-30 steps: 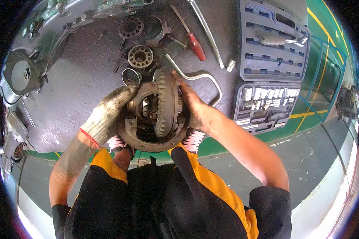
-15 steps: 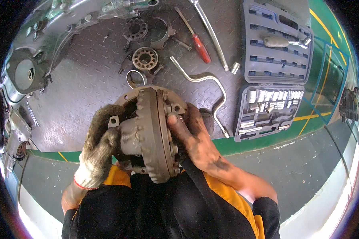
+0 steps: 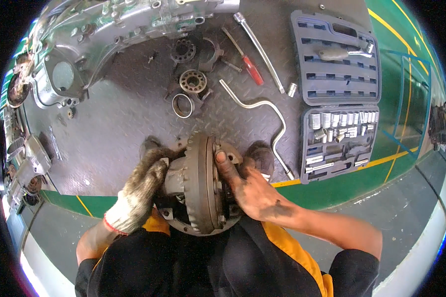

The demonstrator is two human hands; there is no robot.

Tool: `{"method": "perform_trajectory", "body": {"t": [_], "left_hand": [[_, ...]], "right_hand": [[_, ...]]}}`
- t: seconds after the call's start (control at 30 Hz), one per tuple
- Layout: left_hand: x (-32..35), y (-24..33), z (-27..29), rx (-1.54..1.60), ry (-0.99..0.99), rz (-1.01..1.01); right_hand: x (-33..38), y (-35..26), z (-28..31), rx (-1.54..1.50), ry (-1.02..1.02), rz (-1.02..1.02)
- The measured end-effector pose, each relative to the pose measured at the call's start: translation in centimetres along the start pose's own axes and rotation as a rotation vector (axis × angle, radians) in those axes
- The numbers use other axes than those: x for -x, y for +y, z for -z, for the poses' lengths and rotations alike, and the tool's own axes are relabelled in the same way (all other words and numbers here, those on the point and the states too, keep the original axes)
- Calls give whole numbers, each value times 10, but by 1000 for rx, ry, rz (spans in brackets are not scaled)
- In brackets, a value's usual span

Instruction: Manually disassemble a vehicle differential and inspect the gears.

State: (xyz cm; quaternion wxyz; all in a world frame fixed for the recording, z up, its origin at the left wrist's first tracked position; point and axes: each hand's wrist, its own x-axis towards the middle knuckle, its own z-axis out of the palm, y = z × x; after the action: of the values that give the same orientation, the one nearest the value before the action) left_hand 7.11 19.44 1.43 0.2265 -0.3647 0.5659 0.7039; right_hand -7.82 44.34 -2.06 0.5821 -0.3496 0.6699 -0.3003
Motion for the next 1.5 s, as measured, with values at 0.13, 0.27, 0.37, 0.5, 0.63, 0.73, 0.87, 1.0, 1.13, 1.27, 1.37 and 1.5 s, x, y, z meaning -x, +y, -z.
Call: {"method": "perform_trajectory", "body": {"t": [0.13,0.27,0.37,0.5,0.63,0.73,0.87,1.0,1.13,1.27,1.37,1.5], "left_hand": [[-12,-33,10,-770,-94,-294],[-21,-65,13,-255,-83,132],[-34,-80,12,470,41,293],[-46,-90,16,637,202,479],[-47,-91,29,925,248,584],[-50,-90,35,875,272,536],[-57,-89,39,982,338,552],[-61,-101,44,775,437,676],[-58,-125,53,566,366,583],[-51,-143,61,543,372,547],[-45,-147,64,-213,185,338],[-42,-141,64,-760,93,179]], "right_hand": [[-12,14,-17,73,-115,-154],[-31,27,-30,55,-105,-168],[-53,54,-37,-58,-232,-199],[-83,90,-64,-562,-96,-105],[-115,108,-95,-2995,-354,-326],[-142,107,-89,-3643,-763,-1009],[-161,68,-59,-2667,-510,-1126],[-161,14,-31,-265,-309,-807],[-172,-6,-22,-151,-398,-889],[-172,5,-24,-211,-447,-837],[-167,14,-28,-153,-443,-795],[-160,20,-26,-78,-442,-500]]}}
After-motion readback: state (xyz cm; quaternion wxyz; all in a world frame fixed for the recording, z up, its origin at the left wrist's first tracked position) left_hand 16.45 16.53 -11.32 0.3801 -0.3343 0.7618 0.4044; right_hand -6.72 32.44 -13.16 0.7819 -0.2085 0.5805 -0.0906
